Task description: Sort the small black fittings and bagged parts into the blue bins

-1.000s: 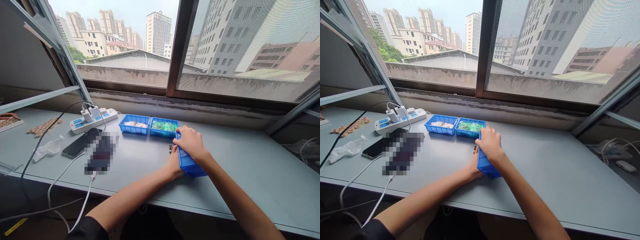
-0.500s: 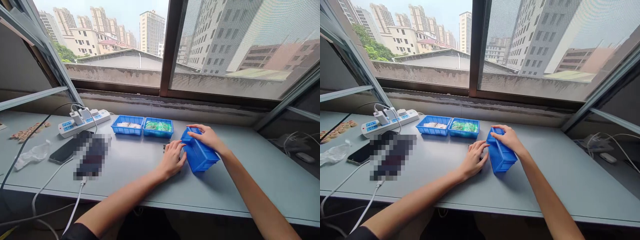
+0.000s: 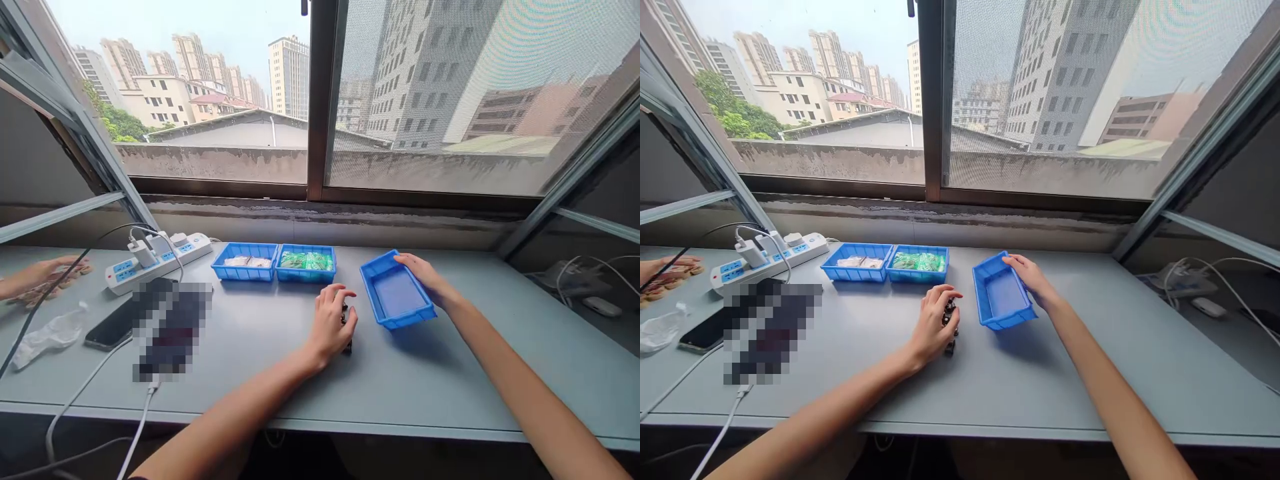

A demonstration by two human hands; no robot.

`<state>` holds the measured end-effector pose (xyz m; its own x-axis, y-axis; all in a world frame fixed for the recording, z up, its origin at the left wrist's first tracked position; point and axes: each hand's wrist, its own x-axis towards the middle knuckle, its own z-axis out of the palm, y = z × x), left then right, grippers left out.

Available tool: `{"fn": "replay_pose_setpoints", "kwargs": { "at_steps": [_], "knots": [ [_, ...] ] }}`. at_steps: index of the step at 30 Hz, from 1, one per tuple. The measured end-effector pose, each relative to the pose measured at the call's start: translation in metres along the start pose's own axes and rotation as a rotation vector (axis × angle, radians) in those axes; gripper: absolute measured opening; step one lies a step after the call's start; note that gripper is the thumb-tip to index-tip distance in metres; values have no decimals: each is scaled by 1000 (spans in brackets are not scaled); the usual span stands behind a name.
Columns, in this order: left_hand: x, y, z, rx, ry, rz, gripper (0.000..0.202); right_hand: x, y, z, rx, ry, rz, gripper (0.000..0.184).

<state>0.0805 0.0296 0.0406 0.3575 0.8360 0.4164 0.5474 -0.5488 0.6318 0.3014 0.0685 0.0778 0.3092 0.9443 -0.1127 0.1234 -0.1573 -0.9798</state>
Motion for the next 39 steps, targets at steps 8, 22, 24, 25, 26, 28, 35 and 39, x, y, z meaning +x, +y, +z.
{"fn": "replay_pose_setpoints", "kwargs": {
  "at_steps": [8, 22, 24, 25, 26, 28, 35, 39],
  "knots": [
    [0, -3, 0, -2, 20, 44, 23, 12, -4, -4, 32, -94, 183, 34],
    [11, -13, -14, 48, 195, 96, 20, -20, 16, 37, -1115, 63, -777, 37],
    [13, -16, -16, 72, 217, 89, 21, -30, 20, 51, -1195, -4, -861, 28],
    [14, -18, -17, 88, 228, 83, 21, -32, 22, 57, -1227, 13, -879, 29],
    [16, -20, -18, 108, 237, 78, 20, -32, 25, 61, -1256, 43, -891, 35],
    [19, -25, -22, 154, 253, 64, 20, -28, 31, 66, -1292, 129, -912, 46],
    [29, -47, -33, 347, 193, -33, 24, -15, 47, 60, -1128, 213, -1060, 58],
    [32, -54, -37, 405, 146, -49, 24, -17, 47, 58, -1035, 233, -1094, 60]
  ]
}}
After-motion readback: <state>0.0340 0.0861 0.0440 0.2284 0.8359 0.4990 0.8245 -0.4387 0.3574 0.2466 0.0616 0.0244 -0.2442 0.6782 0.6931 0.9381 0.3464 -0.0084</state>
